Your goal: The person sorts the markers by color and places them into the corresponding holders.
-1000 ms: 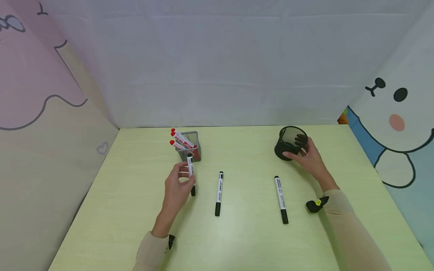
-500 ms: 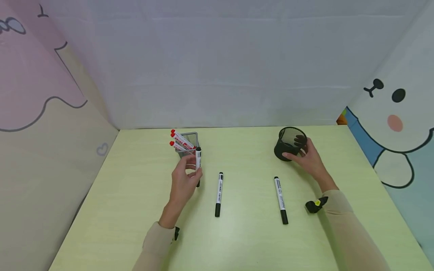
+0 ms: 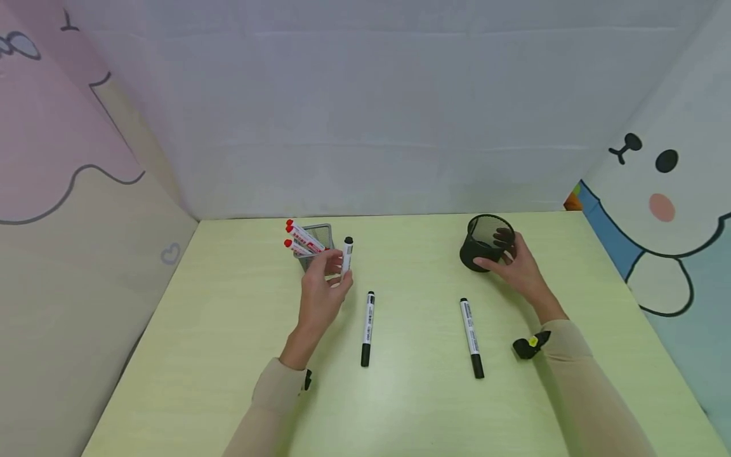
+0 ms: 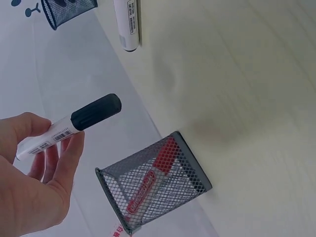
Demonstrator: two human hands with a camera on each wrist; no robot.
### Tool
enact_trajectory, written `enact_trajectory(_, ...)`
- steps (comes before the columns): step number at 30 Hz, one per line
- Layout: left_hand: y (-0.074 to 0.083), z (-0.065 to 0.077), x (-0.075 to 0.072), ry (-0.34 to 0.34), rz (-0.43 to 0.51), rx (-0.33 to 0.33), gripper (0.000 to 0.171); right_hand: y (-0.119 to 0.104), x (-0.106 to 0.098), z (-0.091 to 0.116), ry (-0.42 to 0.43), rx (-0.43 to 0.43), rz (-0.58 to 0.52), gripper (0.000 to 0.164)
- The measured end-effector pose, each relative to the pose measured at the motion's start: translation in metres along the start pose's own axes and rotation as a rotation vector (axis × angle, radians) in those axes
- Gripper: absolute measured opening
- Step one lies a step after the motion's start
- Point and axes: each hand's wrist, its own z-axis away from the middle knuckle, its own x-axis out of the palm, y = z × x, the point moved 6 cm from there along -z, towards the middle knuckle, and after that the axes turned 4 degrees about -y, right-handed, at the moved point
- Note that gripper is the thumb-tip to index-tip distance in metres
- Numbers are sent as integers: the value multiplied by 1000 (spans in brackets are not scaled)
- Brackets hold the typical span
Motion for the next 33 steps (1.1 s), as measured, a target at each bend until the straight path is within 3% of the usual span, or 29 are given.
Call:
enact_trajectory(26, 31, -34, 44, -36, -13, 136, 36, -1, -1, 1, -5, -3, -2, 91)
enact_trajectory(33, 39, -42, 54, -56, -6, 146, 35, -1, 0, 1, -2, -9, -12, 87)
